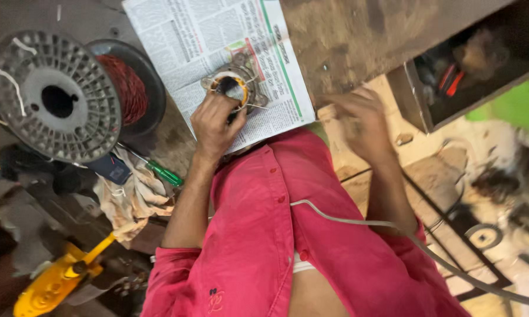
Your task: The person winds a white wire around a small motor stator placed on a newspaper. They repeatedly wrap the wire by hand, occasionally adjusting the stator and pulling the wire taut. The person uses scissors to cut the wire near the end of the clip.
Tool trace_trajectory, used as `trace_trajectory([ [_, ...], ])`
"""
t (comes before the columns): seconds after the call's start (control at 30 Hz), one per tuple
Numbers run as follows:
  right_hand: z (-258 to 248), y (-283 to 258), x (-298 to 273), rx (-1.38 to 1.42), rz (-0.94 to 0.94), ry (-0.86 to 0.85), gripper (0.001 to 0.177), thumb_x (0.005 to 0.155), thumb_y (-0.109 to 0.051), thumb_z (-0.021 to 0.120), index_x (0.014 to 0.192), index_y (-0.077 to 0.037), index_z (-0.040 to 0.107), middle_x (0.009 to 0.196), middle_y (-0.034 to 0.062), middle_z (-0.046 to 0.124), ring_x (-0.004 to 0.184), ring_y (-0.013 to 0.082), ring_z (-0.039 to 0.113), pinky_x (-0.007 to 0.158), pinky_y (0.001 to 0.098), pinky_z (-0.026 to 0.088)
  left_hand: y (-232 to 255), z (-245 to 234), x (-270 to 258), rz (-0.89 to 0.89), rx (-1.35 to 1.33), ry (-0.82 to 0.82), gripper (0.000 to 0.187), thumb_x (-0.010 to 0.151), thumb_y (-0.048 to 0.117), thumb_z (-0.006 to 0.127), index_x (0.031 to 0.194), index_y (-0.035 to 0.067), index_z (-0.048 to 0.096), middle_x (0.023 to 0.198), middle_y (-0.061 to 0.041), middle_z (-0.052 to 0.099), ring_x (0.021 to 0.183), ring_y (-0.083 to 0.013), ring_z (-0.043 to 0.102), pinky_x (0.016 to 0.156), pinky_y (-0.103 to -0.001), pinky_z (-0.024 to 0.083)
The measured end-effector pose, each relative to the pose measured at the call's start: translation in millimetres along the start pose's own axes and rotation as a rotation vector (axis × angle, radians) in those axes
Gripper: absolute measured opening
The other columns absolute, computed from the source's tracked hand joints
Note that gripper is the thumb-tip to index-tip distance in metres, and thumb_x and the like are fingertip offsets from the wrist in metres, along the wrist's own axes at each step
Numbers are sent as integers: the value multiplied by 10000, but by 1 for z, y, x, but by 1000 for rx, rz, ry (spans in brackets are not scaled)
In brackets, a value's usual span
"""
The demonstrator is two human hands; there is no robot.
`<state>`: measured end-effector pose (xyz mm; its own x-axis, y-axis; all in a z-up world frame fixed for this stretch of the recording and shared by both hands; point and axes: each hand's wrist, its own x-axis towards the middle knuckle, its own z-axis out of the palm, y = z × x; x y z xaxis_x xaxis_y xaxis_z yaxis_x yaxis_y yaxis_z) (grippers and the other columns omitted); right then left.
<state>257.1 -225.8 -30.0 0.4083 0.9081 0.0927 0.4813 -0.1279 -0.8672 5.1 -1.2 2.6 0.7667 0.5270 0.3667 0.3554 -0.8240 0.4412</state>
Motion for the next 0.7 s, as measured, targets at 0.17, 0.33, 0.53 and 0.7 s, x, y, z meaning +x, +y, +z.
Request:
trace_trajectory([
  [0.17, 38, -43, 41, -60, -181, -37, 189, 891, -93, 819, 1074, -142, 822, 840, 4, 687, 855, 201, 550, 918, 410, 400, -3, -1, 0, -30, -69, -14, 202, 821, 87, 837, 920, 33, 670, 875, -96, 670, 836, -285, 665, 714, -416, 522],
  [0.33, 47, -37, 54, -4, -257, -27, 111, 915, -192, 834, 1012, -144, 805, 855, 3, 643, 920, 195, 543, 1129, 514, 354, -8, -1, -1, -70, -111, -59, 199, 826, 64, 828, 929, 9, 667, 889, -114, 679, 839, -291, 664, 720, -414, 522],
  [0.53, 49, -26, 70, 88, -216, -98, 125, 905, -249, 834, 969, -147, 799, 930, -11, 616, 1012, 198, 524, 1110, 481, 338, -9, -5, 3, -104, -146, -97, 194, 838, 39, 823, 932, 0, 658, 901, -126, 678, 849, -299, 662, 741, -419, 522],
  [0.7, 49, -28, 86, 182, -156, -211, 119, 893, -247, 832, 941, -142, 804, 932, -10, 608, 997, 204, 492, 949, 416, 343, -9, -6, 8, -122, -167, -107, 178, 844, 31, 812, 925, 4, 656, 908, -124, 689, 863, -299, 673, 768, -416, 532],
])
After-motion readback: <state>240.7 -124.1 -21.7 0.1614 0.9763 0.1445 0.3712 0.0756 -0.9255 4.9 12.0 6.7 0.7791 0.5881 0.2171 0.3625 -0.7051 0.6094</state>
